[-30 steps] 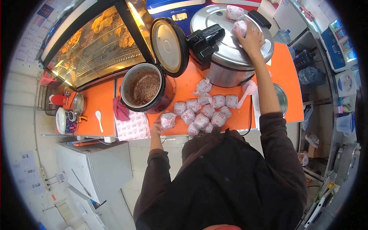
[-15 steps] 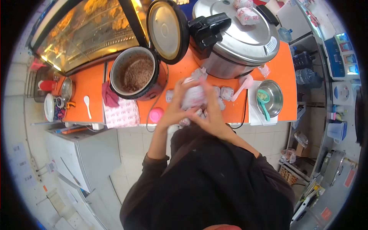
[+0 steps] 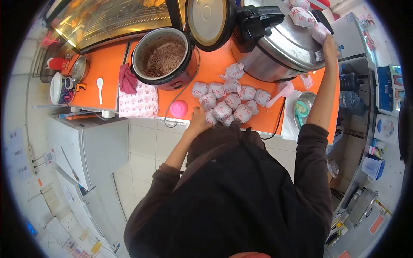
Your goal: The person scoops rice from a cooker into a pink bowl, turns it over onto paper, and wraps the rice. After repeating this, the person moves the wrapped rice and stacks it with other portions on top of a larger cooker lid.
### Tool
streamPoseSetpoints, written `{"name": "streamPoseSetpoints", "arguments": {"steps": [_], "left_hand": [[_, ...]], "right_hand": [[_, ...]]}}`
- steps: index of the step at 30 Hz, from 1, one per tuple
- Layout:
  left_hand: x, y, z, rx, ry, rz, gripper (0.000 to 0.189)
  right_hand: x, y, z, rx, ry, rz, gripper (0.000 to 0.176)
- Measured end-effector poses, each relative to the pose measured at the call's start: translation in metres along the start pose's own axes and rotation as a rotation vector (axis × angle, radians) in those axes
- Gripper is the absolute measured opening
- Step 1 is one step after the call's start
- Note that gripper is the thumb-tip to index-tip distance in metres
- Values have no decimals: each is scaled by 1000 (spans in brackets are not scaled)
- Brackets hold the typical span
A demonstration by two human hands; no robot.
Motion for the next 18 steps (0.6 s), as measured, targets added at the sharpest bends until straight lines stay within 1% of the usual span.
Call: {"name": "streamPoseSetpoints", "arguments": {"steps": [1, 3, 4, 5, 6, 7, 8, 9, 10, 12, 13, 14, 15, 16, 17, 18], "left_hand": [[-11, -1, 1, 5, -4, 1, 109], [-12, 0, -4, -3, -68, -147, 119], [-13, 1, -9, -6, -72, -153, 119], [-10, 0, -18, -32, -3, -173, 123], [-9, -1, -23, -57, 65, -189, 126], [-9, 2, -23, -57, 62, -190, 126], [-9, 5, -23, -110, -32, -181, 120], [-9, 5, -21, -164, -121, -168, 115], [-8, 9, -15, -171, -117, -160, 115], [-16, 30, -5, -301, -132, -104, 101], [-23, 44, 17, -297, -266, -145, 92], [-18, 49, 13, -319, -264, -141, 92], [-11, 53, 10, -278, -302, -122, 91], [-4, 59, 3, -244, -333, -102, 90], [5, 56, -8, -218, -297, -192, 87], [3, 61, -7, -254, -283, -192, 87]], "right_hand": [[12, -19, 18, -1, -148, -117, 67], [58, -79, 50, 266, -122, -479, 60], [66, -125, 67, 573, -14, -554, 46], [56, -175, 69, 390, 246, -216, 33], [27, -243, 70, 366, 390, 192, 23], [-23, -297, 54, 583, 341, 433, 39], [-40, -365, 52, 608, 238, 792, 63], [-80, -414, 20, 634, -40, 991, 73], [-111, -450, -23, 632, -82, 992, 80], [-127, -470, -34, 735, -21, 743, 83], [-133, -469, -38, 733, -25, 724, 83], [-139, -467, -43, 686, -8, 749, 82], [-140, -462, -47, 634, 13, 767, 80], [-133, -452, -48, 622, 16, 732, 80], [-127, -444, -49, 547, 161, 781, 80], [-123, -433, -46, 480, 311, 826, 80]]}}
Point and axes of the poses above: each hand's wrist, its own y-axis towards the middle knuckle, its own x-axis out of the back of the hand, z = x × y, the point moved 9 cm from there along y, towards the middle knuckle, and after that the axes turned 4 degrees about -x, right-handed, at the moved point
